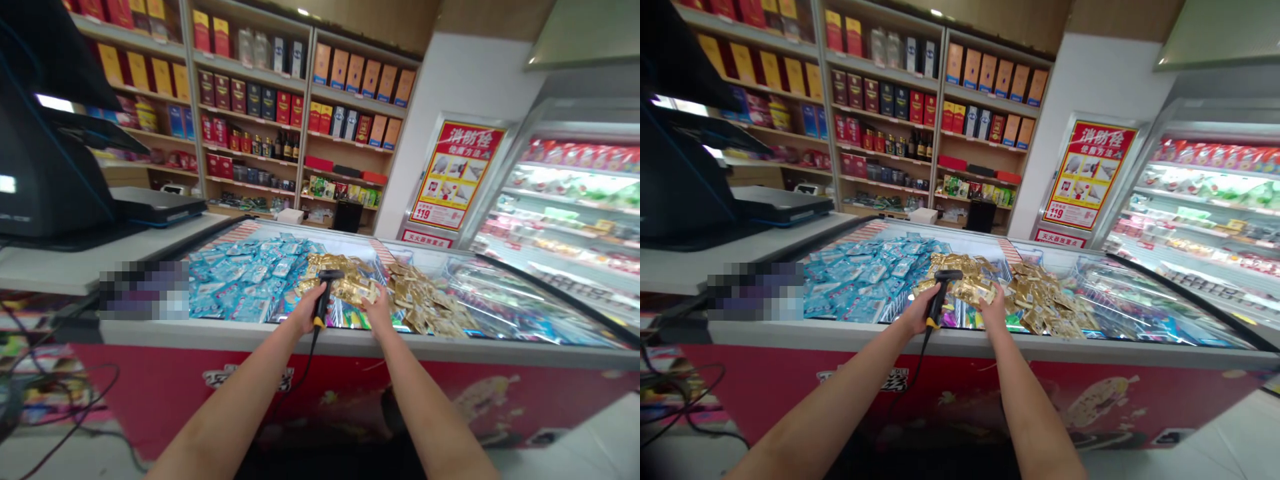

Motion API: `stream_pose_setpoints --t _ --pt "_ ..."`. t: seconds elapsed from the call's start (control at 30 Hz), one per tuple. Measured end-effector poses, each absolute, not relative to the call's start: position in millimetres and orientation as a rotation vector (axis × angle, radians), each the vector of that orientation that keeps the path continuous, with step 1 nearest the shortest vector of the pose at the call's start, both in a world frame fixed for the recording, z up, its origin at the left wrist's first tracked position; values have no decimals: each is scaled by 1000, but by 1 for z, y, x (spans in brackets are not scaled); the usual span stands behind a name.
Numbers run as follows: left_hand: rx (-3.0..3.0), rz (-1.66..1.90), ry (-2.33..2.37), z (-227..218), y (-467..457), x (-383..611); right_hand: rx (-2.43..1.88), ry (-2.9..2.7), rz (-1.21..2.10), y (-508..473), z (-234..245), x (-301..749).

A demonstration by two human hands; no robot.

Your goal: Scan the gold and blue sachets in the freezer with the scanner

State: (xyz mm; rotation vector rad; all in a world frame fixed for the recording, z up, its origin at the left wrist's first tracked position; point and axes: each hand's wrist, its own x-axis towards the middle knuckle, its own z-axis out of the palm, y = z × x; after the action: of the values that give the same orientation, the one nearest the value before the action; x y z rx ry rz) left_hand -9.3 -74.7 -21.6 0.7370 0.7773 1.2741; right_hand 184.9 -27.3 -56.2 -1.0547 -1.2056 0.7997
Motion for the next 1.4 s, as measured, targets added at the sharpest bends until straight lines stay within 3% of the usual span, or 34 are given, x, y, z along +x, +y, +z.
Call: stream_pose_setpoints --t 0.3,0.7,1.4 --pt "784 1212 751 -16 -83 -2 -1047 -1154 969 -19 -59 187" --pt "907 1206 846 -27 -74 -1 -1232 -1170 859 -21 -56 185" --pt "906 1177 848 -13 -83 4 -1158 -967 930 -12 -56 182"
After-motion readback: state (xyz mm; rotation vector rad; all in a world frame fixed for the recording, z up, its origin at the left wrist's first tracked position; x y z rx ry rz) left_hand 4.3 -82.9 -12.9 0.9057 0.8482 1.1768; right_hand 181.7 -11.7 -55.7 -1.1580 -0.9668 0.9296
